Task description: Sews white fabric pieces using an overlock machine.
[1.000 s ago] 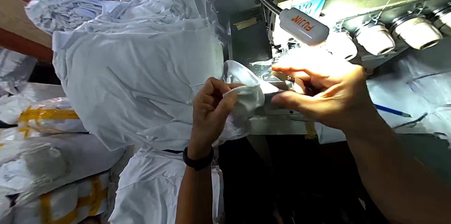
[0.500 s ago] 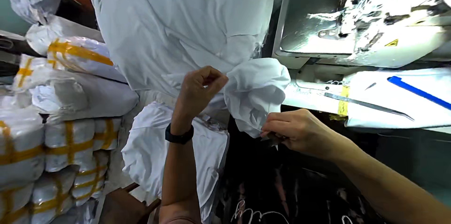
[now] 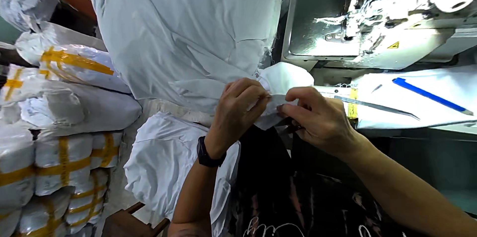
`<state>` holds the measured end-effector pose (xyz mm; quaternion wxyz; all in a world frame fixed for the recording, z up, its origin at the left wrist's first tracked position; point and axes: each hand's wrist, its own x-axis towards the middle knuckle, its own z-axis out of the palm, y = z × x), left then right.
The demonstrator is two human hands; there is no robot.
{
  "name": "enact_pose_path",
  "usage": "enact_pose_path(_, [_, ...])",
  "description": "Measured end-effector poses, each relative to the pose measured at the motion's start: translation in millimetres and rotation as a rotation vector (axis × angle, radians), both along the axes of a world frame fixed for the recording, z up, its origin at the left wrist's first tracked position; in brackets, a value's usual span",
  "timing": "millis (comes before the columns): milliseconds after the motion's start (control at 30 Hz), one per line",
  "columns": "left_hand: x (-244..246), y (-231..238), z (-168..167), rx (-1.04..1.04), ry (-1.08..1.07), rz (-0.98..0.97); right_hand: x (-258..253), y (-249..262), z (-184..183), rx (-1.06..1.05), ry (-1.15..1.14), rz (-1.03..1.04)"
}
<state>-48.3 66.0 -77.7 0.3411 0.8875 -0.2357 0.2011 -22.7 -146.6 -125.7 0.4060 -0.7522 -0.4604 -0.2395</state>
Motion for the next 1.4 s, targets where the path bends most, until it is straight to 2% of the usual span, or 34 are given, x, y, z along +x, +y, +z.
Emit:
enact_pose_path(133, [-6.3,-0.9,3.7,0.034,-0.054,-0.063,3.8,3.7,3.8,0.077,0.025,-0.001])
enact_pose_path(267, [-8.5,-0.1,2.0,0.064,-0.082,-0.107,1.1,4.0,7.9,0.208,0.257,0.086])
enact_pose_path(467, [-6.5,15.8,-1.2,0.430,0.084,-0.120,-1.9,-4.9,13.3,0.262,0.523,0.059])
enact_pose_path(567, [-6.7,28.8,-3.5,0.429,0.116,-0.061,-0.5,-10.4,15.2,0.277,0.582,0.024])
enact_pose_path(767, [-11.4,25.4,-15.7,0.057,0.003,-0.055,-1.1,-15.9,15.3,0.279,0.622,-0.011])
enact_pose_path(1033, [-12.3,19.1,-40.4,-0.481,0.092,-0.038,-2.4,-17.9,13.0,0.300,0.588,-0.018])
enact_pose_path(1200, [-13.4,-17.9,-48.5,-1.097,0.278,0.078,-4.5,-17.9,7.4,0.344,0.619,-0.040])
enact_pose_path(1267, [-10.0,-33.7,-48.4,-1.292,0.359,0.106,-3.9,-25.8,3.0,0.287,0.595,-0.028])
enact_pose_path(1333, [-4.2,-47.0,-47.9,-1.304,0.385,0.096,-1.7,-51.3,-2.6,0.110,0.506,-0.138])
enact_pose_path(1400, [4.3,-57.2,-49.0,-1.190,0.337,0.058,-1.7,-95.8,-7.2,-0.106,0.449,-0.407])
